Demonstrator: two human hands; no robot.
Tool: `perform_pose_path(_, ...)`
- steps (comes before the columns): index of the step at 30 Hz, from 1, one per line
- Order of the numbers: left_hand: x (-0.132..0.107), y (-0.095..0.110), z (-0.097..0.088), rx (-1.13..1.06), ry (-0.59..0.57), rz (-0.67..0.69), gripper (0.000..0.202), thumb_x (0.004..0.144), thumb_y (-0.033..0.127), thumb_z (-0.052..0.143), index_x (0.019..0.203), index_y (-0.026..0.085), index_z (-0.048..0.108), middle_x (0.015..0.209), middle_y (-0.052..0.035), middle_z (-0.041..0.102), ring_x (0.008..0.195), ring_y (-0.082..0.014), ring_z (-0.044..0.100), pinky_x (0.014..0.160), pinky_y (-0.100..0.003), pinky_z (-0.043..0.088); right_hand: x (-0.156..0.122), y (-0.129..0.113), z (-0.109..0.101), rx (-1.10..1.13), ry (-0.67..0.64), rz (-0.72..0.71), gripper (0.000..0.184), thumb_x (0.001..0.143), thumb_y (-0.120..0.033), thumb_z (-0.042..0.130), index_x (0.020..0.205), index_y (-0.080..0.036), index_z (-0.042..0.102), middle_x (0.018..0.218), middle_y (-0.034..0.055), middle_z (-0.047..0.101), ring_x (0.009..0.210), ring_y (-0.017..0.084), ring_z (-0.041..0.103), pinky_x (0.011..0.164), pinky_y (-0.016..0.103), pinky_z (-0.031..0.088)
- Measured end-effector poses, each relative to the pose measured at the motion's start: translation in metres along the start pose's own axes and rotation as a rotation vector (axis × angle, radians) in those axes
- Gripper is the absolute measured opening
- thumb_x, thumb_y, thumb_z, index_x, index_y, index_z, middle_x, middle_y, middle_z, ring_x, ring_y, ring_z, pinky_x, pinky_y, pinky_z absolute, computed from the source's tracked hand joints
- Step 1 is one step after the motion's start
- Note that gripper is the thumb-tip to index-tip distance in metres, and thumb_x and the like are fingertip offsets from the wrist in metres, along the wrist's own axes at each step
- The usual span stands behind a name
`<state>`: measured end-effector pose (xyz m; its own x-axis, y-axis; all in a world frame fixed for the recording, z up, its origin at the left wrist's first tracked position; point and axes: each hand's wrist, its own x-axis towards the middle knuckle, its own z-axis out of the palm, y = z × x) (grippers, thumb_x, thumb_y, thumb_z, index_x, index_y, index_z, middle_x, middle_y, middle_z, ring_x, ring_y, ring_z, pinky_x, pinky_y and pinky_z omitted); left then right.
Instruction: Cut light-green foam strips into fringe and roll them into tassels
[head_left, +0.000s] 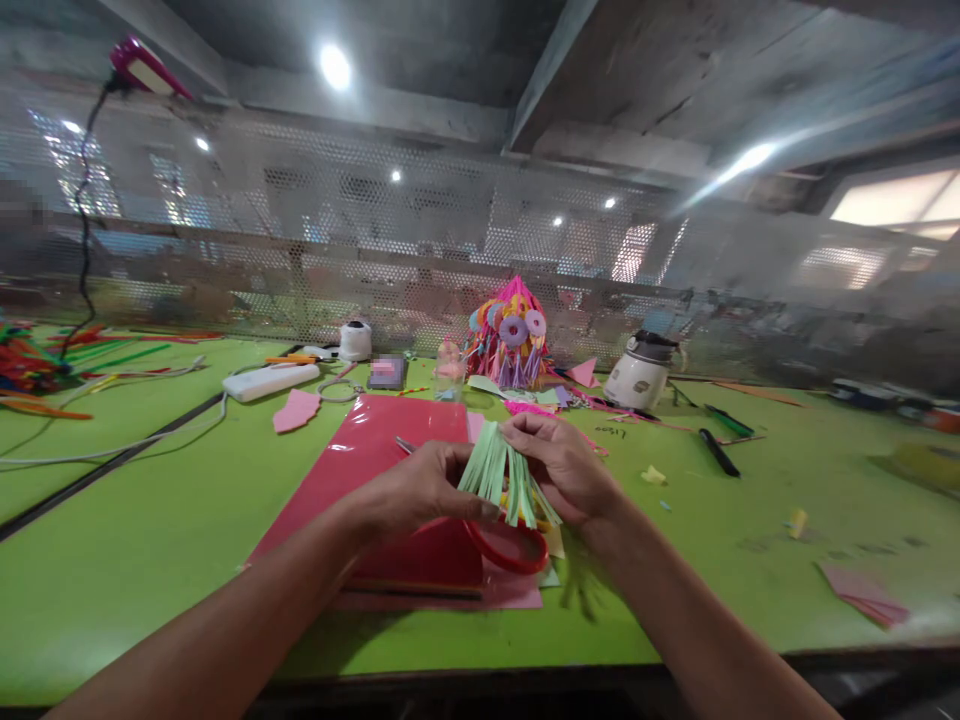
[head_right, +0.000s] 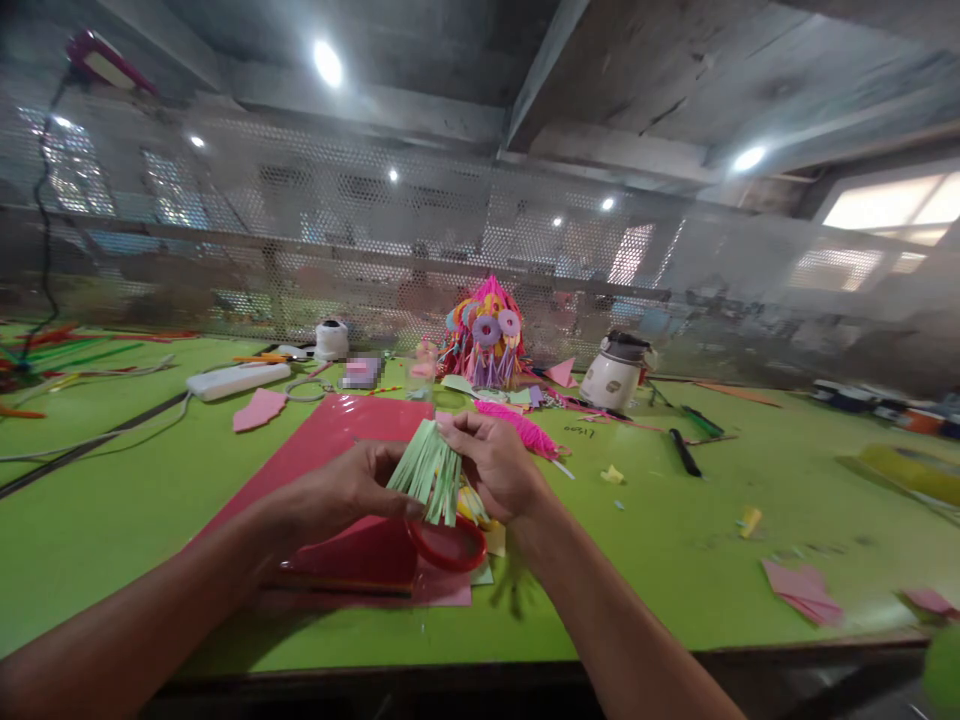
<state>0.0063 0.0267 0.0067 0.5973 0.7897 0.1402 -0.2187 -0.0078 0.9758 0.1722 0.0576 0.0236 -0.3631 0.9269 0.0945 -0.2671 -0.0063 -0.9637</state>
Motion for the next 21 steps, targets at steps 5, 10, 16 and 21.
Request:
perform_pose_path(5, 0.001, -0.002, -0.001, 0.012, -0.007, -0.011, 0.032, 0.06, 0.016, 0.073, 0.092, 0.013, 0.068, 0.083, -0.0066, 0.068, 0.076, -0.0172, 0.061, 0.078, -0.029, 0.044, 0.001, -0.002, -0.001, 0.02, 0.012, 0.018, 0.026, 0.057, -0.03, 0.077, 0.066, -0.016, 0.057, 0.055, -0.0032, 0.056, 0.051, 0.011, 0.054, 0.055, 0.026, 0.045)
perform_pose_path(10, 0.001, -0.004, 0.001, 0.019, -0.008, -0.033, 0.026, 0.058, 0.016, 0.073, 0.083, 0.013, 0.067, 0.075, -0.0036, 0.066, 0.072, -0.0156, 0.059, 0.075, -0.028, 0.044, 0.002, -0.003, -0.003, 0.015, 0.006, 0.008, 0.023, 0.059, -0.028, 0.076, 0.065, -0.016, 0.057, 0.054, -0.0036, 0.056, 0.049, 0.01, 0.053, 0.052, 0.025, 0.044)
perform_pose_path(16, 0.003, -0.002, -0.004, 0.131, 0.045, -0.088, 0.025, 0.055, 0.01, 0.071, 0.078, 0.013, 0.062, 0.064, 0.0002, 0.058, 0.058, -0.0103, 0.052, 0.059, -0.024, 0.04, 0.009, -0.005, -0.018, -0.129, 0.1, -0.141, 0.023, 0.062, -0.033, 0.072, 0.067, -0.016, 0.057, 0.056, -0.0028, 0.055, 0.048, 0.01, 0.048, 0.051, 0.025, 0.041)
perform_pose_path(21, 0.001, 0.019, -0.019, 0.311, 0.59, 0.109, 0.024, 0.058, 0.006, 0.056, 0.079, 0.015, 0.062, 0.07, -0.0021, 0.059, 0.069, -0.0146, 0.053, 0.062, -0.026, 0.038, 0.014, -0.005, -0.025, -0.584, 0.237, -0.463, 0.017, 0.074, -0.031, 0.062, 0.066, -0.016, 0.057, 0.058, -0.0028, 0.048, 0.052, 0.01, 0.042, 0.051, 0.024, 0.034)
